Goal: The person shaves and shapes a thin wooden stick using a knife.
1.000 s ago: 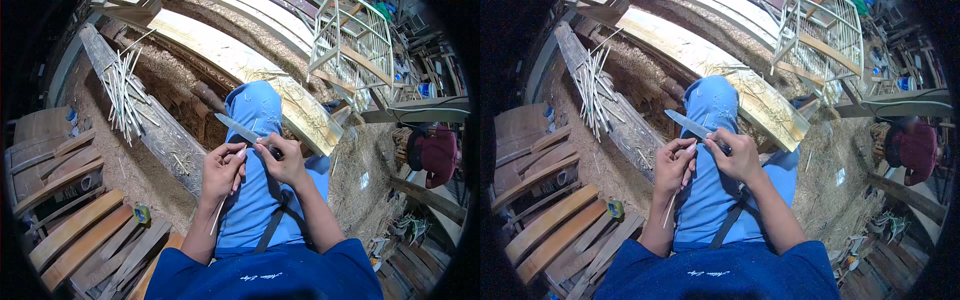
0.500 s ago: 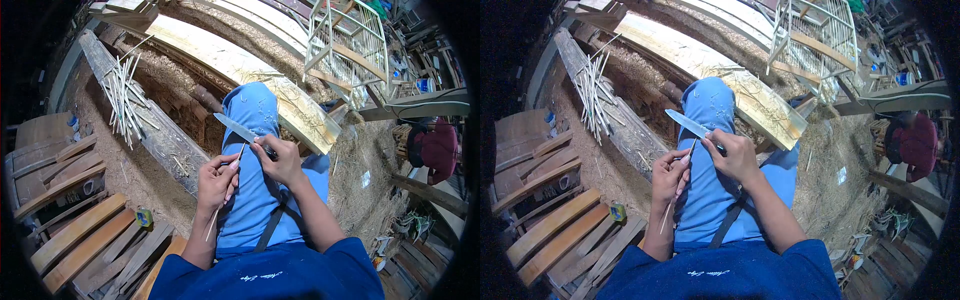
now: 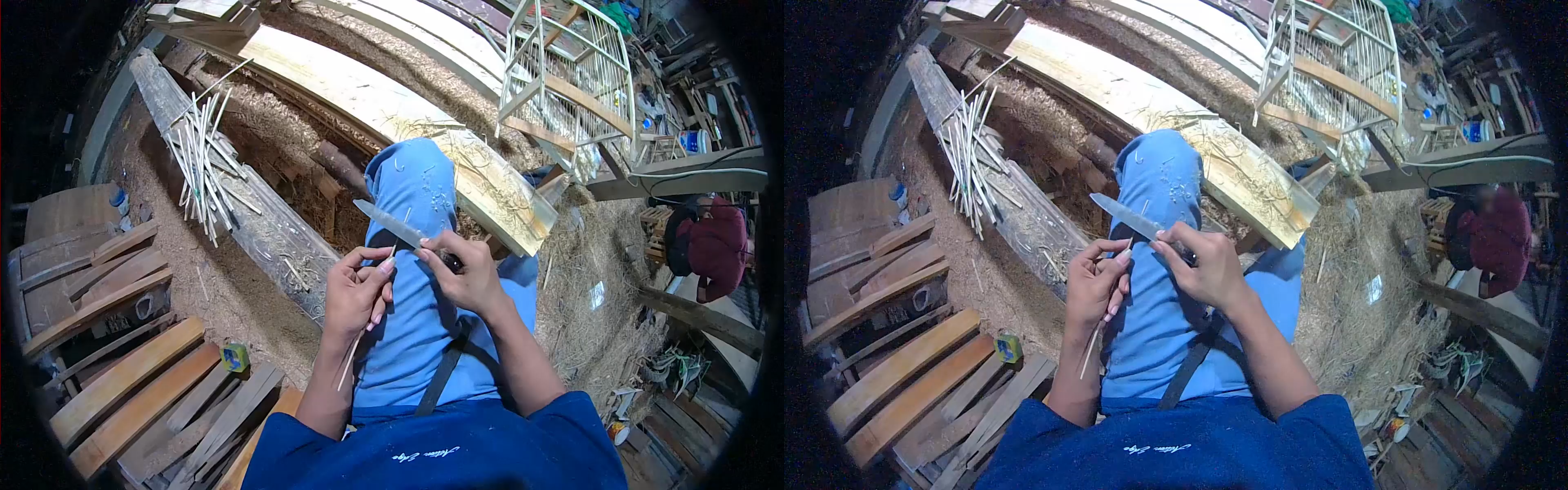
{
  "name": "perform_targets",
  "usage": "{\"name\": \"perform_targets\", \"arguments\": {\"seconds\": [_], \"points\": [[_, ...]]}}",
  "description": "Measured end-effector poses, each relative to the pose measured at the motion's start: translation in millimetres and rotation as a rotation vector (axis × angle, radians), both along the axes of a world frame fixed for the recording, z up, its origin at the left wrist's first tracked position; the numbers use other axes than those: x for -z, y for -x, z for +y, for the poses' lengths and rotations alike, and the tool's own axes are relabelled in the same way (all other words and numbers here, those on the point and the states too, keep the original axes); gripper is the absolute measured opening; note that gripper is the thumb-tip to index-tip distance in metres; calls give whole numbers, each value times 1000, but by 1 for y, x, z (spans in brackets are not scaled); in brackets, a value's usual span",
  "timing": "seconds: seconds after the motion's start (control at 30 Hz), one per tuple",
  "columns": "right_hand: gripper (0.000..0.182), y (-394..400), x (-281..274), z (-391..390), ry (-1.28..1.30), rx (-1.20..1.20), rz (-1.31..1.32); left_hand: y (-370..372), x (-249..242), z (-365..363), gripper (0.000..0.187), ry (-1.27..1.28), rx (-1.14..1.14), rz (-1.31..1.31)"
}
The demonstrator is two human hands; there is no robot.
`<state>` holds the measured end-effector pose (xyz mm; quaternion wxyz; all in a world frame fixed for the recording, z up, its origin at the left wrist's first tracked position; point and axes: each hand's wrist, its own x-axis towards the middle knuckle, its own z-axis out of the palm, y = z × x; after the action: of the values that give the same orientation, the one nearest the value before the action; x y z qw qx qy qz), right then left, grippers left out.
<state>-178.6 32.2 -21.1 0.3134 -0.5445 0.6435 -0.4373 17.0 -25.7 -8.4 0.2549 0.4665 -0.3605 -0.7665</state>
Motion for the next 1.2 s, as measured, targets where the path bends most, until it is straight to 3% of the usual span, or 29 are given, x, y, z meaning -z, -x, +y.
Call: {"name": "perform_targets", "arguments": {"seconds": [0.43,0.73,0.9,1.2], "points": [[14,-2,6,1,-30,-24,-39,7,3,-5,17,20,21,-28],[12,-6,8,-5,1,25,86,-21,1,25,22,41,-36,-65],[13,-7,12,-4,116,51,2,3,-9,11,23,47,-65,-68],[13,6,12,-15,65,69,-35,29,-5,-15,21,58,5,-82]]}}
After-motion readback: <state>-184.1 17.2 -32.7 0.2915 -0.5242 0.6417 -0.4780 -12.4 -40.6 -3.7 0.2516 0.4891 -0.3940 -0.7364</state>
